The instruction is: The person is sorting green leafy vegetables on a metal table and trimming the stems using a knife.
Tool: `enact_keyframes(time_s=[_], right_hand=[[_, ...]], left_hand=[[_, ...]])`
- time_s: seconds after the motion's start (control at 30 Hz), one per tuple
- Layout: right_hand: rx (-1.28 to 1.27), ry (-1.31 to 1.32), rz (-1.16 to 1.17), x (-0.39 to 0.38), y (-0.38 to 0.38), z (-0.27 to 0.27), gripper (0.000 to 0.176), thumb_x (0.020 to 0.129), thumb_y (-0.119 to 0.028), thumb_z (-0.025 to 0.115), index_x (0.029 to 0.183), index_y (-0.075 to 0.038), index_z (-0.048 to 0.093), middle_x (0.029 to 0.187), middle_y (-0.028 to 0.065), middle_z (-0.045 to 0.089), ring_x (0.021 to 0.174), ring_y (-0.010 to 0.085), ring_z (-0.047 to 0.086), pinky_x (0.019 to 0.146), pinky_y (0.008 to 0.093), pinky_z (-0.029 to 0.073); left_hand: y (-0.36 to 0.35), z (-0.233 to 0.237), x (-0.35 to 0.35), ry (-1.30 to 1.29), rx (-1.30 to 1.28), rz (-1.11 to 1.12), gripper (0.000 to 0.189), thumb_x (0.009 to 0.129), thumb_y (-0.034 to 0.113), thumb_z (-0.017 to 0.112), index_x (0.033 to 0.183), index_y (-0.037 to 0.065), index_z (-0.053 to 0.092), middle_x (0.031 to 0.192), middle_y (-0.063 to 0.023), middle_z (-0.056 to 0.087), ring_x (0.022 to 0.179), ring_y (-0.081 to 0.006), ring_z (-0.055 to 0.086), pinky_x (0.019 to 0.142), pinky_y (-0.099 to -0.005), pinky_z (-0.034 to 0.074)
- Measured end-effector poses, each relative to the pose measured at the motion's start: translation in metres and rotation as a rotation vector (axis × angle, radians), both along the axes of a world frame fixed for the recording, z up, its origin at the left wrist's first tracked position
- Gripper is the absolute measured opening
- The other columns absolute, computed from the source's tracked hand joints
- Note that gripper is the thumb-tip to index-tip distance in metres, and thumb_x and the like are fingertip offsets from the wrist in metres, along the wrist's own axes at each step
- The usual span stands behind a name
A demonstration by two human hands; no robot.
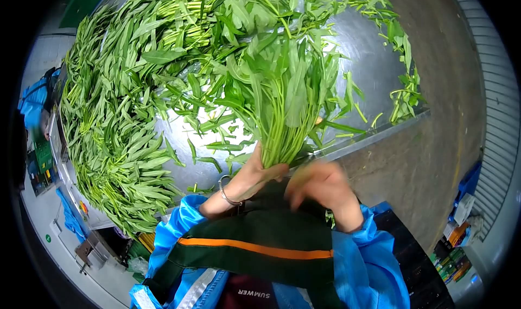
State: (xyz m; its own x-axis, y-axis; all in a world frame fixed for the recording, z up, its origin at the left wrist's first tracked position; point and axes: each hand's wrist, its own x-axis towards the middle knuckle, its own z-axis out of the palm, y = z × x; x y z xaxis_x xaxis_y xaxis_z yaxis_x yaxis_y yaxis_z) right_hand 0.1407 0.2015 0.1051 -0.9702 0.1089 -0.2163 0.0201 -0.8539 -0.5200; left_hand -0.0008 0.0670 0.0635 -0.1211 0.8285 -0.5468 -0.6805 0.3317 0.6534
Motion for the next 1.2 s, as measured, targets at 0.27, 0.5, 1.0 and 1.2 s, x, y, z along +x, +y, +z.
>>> enact_keyframes(time_s=[0.27, 0.5, 1.0, 1.2], right_hand=[[0.305, -0.629, -0.309, -0.018, -0.052, -0.039, 0.056, 0.081, -0.013, 0.064, 0.127, 0.001, 0.035, 0.118, 0.0109, 0.049, 0.107, 0.0149, 0.048, 0.09, 0.0327, 0.041], [0.611, -0.563, -0.439, -0.033, -0.068, -0.062, 0.048, 0.075, -0.002, 0.062, 0.116, 0.002, 0.038, 0.102, 0.0117, 0.057, 0.091, 0.0183, 0.057, 0.08, 0.0306, 0.045], [1.578, 0.067, -0.08, -0.037, -0.08, 0.002, 0.061, 0.076, -0.02, 0.068, 0.128, -0.001, 0.043, 0.118, 0.015, 0.052, 0.107, 0.033, 0.047, 0.09, 0.0391, 0.039], [1.336, -0.015, -0.305, -0.046, -0.084, 0.025, 0.035, 0.076, 0.002, 0.062, 0.111, 0.001, 0.055, 0.085, 0.0096, 0.065, 0.078, 0.0234, 0.061, 0.069, 0.0306, 0.048]], left_hand=[[-0.012, -0.021, 0.013, 0.396, 0.059, -0.295, 0.047, 0.081, 0.013, 0.066, 0.12, -0.001, 0.043, 0.113, -0.0139, 0.055, 0.099, -0.02, 0.056, 0.084, -0.0303, 0.046], [-0.022, 0.011, -0.04, 0.0, -0.172, -0.314, 0.06, 0.079, 0.012, 0.068, 0.129, -0.004, 0.037, 0.12, -0.0127, 0.052, 0.109, -0.0184, 0.05, 0.094, -0.0302, 0.04], [-0.062, 0.048, -0.04, 0.427, 0.178, 0.156, 0.041, 0.073, 0.01, 0.075, 0.109, -0.001, 0.057, 0.104, -0.0084, 0.063, 0.095, -0.0155, 0.058, 0.085, -0.0295, 0.046], [-0.082, 0.074, -0.056, 0.617, 0.121, 0.258, 0.04, 0.073, 0.003, 0.072, 0.11, -0.002, 0.057, 0.102, -0.006, 0.063, 0.091, -0.0132, 0.058, 0.081, -0.028, 0.047]])
